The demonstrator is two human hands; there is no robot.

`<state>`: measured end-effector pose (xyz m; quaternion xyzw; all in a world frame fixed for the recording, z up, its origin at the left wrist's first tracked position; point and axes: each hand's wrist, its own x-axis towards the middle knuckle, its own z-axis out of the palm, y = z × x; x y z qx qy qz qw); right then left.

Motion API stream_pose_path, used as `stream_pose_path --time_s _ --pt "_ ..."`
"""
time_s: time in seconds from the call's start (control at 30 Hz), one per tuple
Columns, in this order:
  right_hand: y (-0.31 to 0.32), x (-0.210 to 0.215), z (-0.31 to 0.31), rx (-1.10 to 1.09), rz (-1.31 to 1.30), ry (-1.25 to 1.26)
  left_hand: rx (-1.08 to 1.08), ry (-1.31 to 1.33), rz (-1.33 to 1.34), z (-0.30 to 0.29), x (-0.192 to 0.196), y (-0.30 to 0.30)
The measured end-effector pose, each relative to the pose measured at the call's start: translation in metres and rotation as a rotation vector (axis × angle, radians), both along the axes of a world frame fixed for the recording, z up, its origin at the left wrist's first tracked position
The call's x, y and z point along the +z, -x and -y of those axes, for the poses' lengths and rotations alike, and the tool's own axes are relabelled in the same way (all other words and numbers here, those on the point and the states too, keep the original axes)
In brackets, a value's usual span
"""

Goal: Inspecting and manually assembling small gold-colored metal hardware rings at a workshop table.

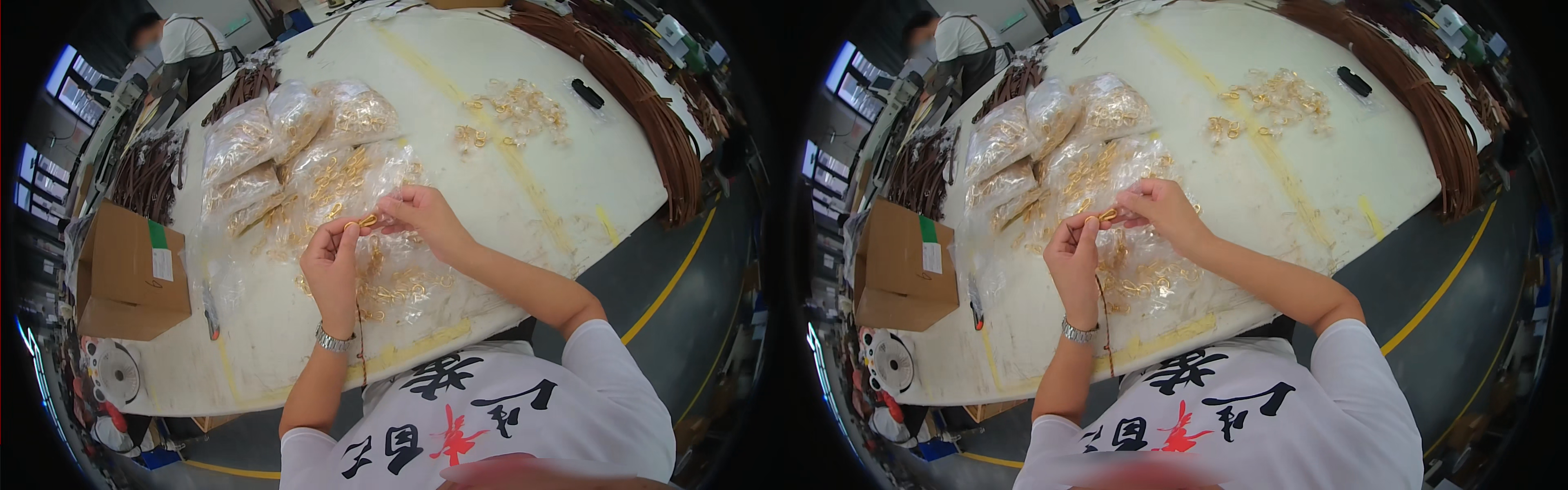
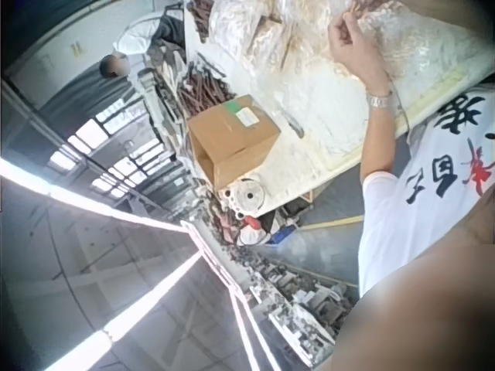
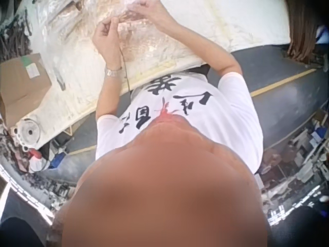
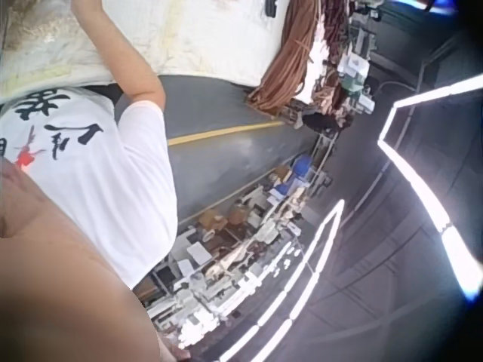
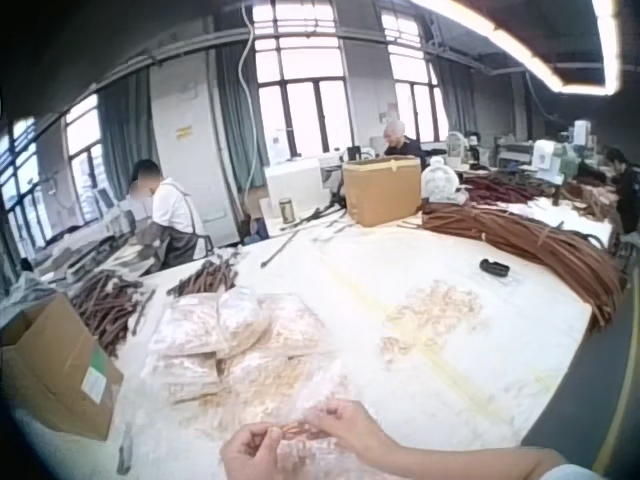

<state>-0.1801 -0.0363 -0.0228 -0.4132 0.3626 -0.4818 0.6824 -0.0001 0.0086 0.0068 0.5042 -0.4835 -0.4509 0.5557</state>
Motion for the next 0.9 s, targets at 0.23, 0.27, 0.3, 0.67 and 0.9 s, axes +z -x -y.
stream_pose_path --time_s 0.23,0.27,0.3,0.67,0.9 --pt "0.003 0.01 0.009 -0.026 0.017 -0.003 -0.07 0.021 -0.001 0.009 0.004 0.005" --pt "0.003 0.009 0.008 -0.03 0.028 -0.004 -0.064 0.046 -0.008 0.01 0.0 0.006" --pt "0.002 0.009 0.008 -0.035 0.039 -0.002 -0.061 0.075 -0.016 0.01 -0.002 0.006" --pt "-0.004 0.009 0.0 -0.028 -0.014 0.065 -0.068 -0.04 -0.037 0.003 0.002 -0.001" --pt "-0.005 0.016 -0.003 -0.088 -0.14 0.132 -0.058 -0.054 -0.167 0.006 0.001 -0.005"
